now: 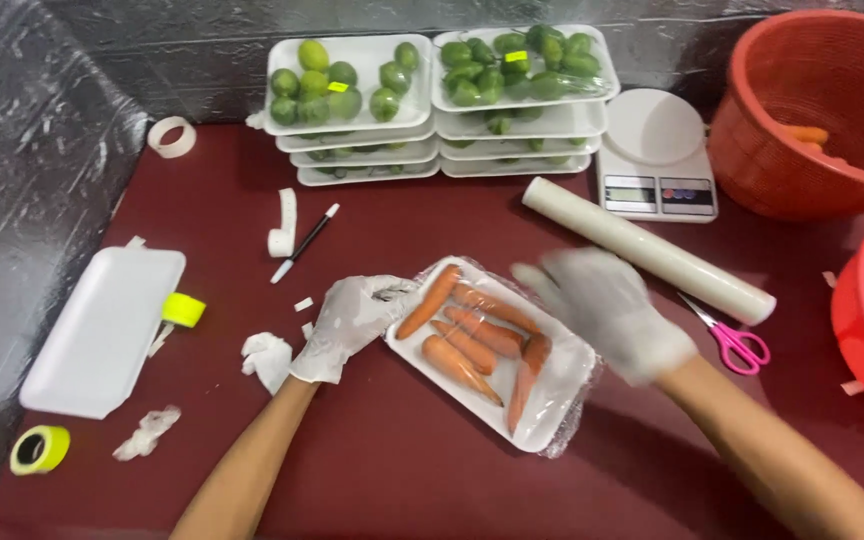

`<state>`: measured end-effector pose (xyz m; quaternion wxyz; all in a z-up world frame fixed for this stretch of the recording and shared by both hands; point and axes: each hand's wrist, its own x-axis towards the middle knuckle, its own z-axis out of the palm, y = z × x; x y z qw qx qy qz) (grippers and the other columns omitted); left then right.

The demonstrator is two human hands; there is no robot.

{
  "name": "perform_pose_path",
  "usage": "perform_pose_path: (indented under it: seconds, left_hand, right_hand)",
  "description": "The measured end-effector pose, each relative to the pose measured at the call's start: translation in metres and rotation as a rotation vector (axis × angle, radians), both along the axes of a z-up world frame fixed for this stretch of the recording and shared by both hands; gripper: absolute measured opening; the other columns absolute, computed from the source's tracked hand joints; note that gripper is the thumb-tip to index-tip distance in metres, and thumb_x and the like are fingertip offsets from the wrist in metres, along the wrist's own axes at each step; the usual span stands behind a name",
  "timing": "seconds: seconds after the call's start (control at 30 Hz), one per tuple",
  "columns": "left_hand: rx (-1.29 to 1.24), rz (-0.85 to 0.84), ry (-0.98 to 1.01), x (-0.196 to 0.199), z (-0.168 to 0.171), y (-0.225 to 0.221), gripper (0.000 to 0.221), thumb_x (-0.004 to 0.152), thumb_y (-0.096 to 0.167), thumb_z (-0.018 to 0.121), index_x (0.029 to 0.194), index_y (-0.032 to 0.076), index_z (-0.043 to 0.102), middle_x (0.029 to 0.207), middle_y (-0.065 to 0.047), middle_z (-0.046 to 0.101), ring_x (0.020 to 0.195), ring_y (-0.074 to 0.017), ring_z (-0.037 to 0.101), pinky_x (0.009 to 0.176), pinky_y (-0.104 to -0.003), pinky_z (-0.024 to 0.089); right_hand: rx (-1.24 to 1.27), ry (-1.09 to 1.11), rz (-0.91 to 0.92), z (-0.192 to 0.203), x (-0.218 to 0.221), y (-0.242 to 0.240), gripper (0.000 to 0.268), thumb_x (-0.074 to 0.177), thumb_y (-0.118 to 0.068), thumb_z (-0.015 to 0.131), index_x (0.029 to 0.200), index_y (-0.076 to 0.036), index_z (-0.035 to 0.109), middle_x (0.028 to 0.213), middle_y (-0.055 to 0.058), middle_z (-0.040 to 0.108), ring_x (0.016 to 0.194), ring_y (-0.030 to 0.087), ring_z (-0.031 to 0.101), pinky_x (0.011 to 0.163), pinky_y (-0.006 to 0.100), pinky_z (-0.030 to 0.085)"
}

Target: A person wraps a tray of carrots with plastic cling film and seals it by tucking the edges underneath.

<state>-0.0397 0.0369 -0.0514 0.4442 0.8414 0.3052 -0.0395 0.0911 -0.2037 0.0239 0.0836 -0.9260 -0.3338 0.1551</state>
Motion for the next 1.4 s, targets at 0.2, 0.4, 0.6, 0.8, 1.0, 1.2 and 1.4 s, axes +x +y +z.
perform_pose_path:
  seconds: [0.2, 0.4, 0.6, 0.8, 1.0, 1.2, 1.4]
  left_hand:
    - [-0.152, 0.069, -0.027, 0.003, 0.02, -0.009, 0.026, 0.084, 0.031, 0.08, 0.09, 0.006, 0.086, 0.06, 0.003, 0.057, 0.059, -0.0087, 0.04, 0.056, -0.026, 0.032]
    - [-0.202, 0.072, -0.005, -0.002, 0.014, -0.006, 0.025, 0.086, 0.021, 0.078, 0.102, 0.002, 0.082, 0.078, -0.005, 0.074, 0.063, -0.0109, 0.056, 0.061, -0.025, 0.047]
    - [-0.301, -0.031, 0.128, -0.027, 0.036, -0.001, 0.068, 0.074, 0.023, 0.088, 0.135, 0.003, 0.064, 0.096, -0.015, 0.077, 0.082, -0.0178, 0.068, 0.076, -0.029, 0.058]
    - [-0.317, 0.08, -0.164, -0.017, -0.01, 0.003, 0.052, 0.081, 0.021, 0.084, 0.129, 0.007, 0.069, 0.1, -0.013, 0.079, 0.08, -0.0158, 0.071, 0.066, -0.024, 0.058]
    - [-0.363, 0.126, -0.186, -0.017, -0.017, 0.012, 0.054, 0.076, 0.006, 0.086, 0.127, 0.002, 0.069, 0.097, -0.019, 0.079, 0.075, -0.0194, 0.073, 0.065, -0.027, 0.061]
    - [-0.37, 0.235, -0.225, -0.002, -0.012, -0.001, 0.049, 0.08, 0.023, 0.089, 0.121, 0.003, 0.071, 0.09, -0.014, 0.078, 0.064, -0.0157, 0.07, 0.056, -0.023, 0.057]
    - [-0.431, 0.261, -0.297, -0.003, -0.025, 0.009, 0.045, 0.079, 0.006, 0.087, 0.121, 0.003, 0.072, 0.09, -0.021, 0.076, 0.07, -0.0189, 0.072, 0.062, -0.026, 0.061]
  right_hand:
    - [0.251, 0.897, -0.707, -0.044, -0.05, -0.105, 0.06, 0.091, -0.045, 0.053, 0.12, 0.001, 0.079, 0.103, 0.025, 0.084, 0.074, 0.034, 0.081, 0.043, 0.03, 0.043]
    - [0.444, 1.008, -0.746, -0.051, -0.056, -0.106, 0.054, 0.09, -0.043, 0.055, 0.122, -0.002, 0.071, 0.109, 0.025, 0.083, 0.09, 0.033, 0.082, 0.047, 0.028, 0.041]
    - [0.549, 0.842, -0.615, -0.13, -0.008, -0.099, 0.041, 0.092, -0.028, 0.072, 0.112, 0.007, 0.074, 0.071, 0.022, 0.069, 0.044, 0.028, 0.066, 0.03, 0.027, 0.043]
    - [0.565, 0.729, -0.56, -0.123, 0.016, -0.093, 0.029, 0.082, -0.019, 0.084, 0.089, 0.007, 0.073, 0.066, 0.015, 0.064, 0.04, 0.022, 0.062, 0.03, 0.024, 0.041]
    - [0.501, 0.697, -0.56, -0.082, 0.005, -0.095, 0.032, 0.092, -0.019, 0.071, 0.105, 0.01, 0.069, 0.08, 0.025, 0.074, 0.046, 0.028, 0.068, 0.032, 0.027, 0.043]
    - [0.535, 0.646, -0.571, -0.097, 0.015, -0.078, 0.037, 0.082, -0.029, 0.083, 0.093, 0.006, 0.078, 0.073, 0.018, 0.075, 0.048, 0.025, 0.069, 0.036, 0.026, 0.045]
    - [0.589, 0.616, -0.524, -0.114, 0.029, -0.075, 0.035, 0.078, -0.023, 0.089, 0.094, 0.005, 0.076, 0.081, 0.017, 0.076, 0.063, 0.027, 0.077, 0.043, 0.026, 0.046]
